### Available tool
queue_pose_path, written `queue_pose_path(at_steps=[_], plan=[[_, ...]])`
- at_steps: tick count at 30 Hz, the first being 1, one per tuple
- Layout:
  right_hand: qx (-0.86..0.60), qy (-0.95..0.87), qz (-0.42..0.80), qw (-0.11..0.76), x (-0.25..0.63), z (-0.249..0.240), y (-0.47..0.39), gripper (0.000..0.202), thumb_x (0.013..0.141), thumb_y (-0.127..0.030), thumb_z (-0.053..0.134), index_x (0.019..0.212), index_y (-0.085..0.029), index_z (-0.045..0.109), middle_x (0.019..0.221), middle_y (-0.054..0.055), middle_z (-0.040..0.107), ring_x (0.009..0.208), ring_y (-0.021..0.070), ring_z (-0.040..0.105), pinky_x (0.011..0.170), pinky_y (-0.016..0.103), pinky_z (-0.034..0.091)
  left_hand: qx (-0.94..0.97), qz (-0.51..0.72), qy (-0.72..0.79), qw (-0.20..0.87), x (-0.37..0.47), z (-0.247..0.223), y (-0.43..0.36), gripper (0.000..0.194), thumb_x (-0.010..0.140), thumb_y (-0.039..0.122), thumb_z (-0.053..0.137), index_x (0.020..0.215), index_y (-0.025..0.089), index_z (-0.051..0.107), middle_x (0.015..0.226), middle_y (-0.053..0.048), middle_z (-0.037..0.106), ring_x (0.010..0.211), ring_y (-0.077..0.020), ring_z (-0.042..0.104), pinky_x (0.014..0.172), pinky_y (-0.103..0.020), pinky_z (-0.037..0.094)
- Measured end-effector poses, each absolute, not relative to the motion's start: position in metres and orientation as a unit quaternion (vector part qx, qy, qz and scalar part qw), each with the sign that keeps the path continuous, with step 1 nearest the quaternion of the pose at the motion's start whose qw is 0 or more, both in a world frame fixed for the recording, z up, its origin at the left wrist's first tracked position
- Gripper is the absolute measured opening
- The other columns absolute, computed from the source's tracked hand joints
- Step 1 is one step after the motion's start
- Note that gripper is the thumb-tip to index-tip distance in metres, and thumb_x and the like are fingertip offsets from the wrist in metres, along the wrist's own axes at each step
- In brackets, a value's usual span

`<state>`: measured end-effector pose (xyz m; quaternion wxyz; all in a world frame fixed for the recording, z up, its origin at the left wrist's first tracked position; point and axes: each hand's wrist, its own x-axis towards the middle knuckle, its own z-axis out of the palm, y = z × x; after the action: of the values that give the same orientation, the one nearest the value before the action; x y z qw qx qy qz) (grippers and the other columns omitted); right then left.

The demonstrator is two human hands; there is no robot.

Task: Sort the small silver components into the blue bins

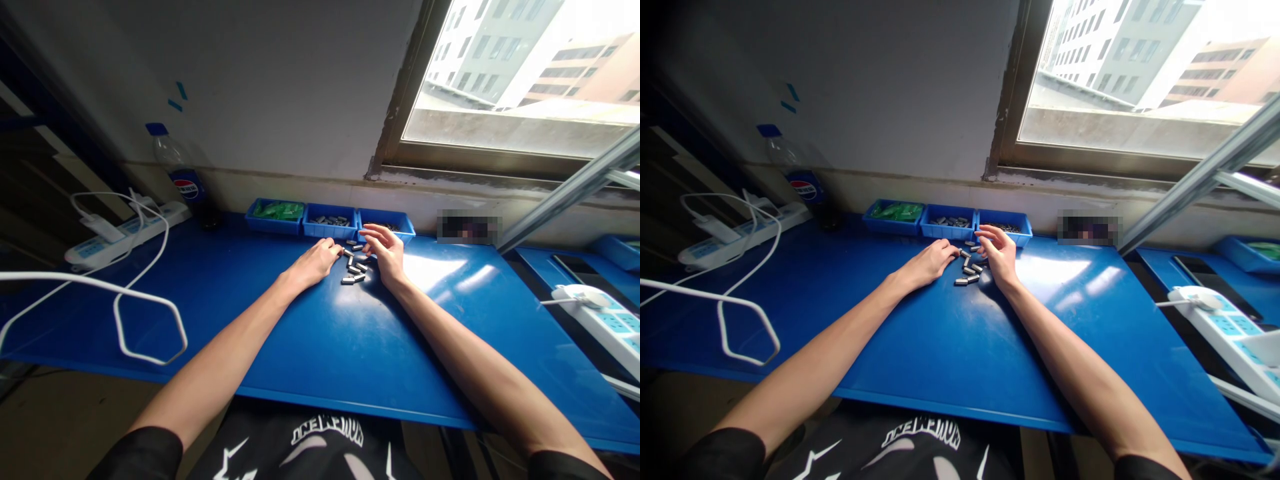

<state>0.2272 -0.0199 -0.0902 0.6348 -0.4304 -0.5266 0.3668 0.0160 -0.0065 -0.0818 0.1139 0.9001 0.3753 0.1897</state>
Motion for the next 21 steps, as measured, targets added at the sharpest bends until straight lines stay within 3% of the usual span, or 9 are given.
queue_pose_path(at_steps=[6, 13, 21], plan=[[-0.449, -0.532, 0.369, 0.616, 0.228, -0.09, -0.02, 0.04, 0.079, -0.045, 0.074, 0.111, -0.021, 0.071, 0.107, 0.008, 0.078, 0.063, 0.0145, 0.061, 0.06, 0.031, 0.051, 0.897, 0.194, 0.377, 0.122, 0.017, -0.077, -0.007, 0.025, 0.1, 0.011, 0.046, 0.102, 0.015, 0.071, 0.104, -0.012, 0.064, 0.102, -0.0232, 0.064, 0.095, -0.035, 0.055], [-0.437, -0.511, 0.398, 0.623, 0.227, -0.088, -0.021, 0.037, 0.077, -0.039, 0.074, 0.109, -0.02, 0.072, 0.102, 0.007, 0.078, 0.06, 0.0127, 0.059, 0.059, 0.029, 0.049, 0.905, 0.176, 0.372, 0.105, 0.015, -0.06, -0.022, 0.02, 0.1, 0.031, 0.054, 0.105, 0.02, 0.07, 0.101, -0.009, 0.067, 0.087, -0.0217, 0.066, 0.079, -0.031, 0.054], [-0.451, -0.511, 0.402, 0.612, 0.227, -0.087, -0.02, 0.037, 0.077, -0.041, 0.072, 0.109, -0.021, 0.072, 0.101, 0.006, 0.078, 0.059, 0.013, 0.058, 0.06, 0.03, 0.048, 0.913, 0.172, 0.341, 0.146, 0.003, -0.062, -0.01, 0.011, 0.091, 0.021, 0.062, 0.093, 0.019, 0.072, 0.097, -0.007, 0.07, 0.08, -0.0183, 0.067, 0.072, -0.027, 0.052]])
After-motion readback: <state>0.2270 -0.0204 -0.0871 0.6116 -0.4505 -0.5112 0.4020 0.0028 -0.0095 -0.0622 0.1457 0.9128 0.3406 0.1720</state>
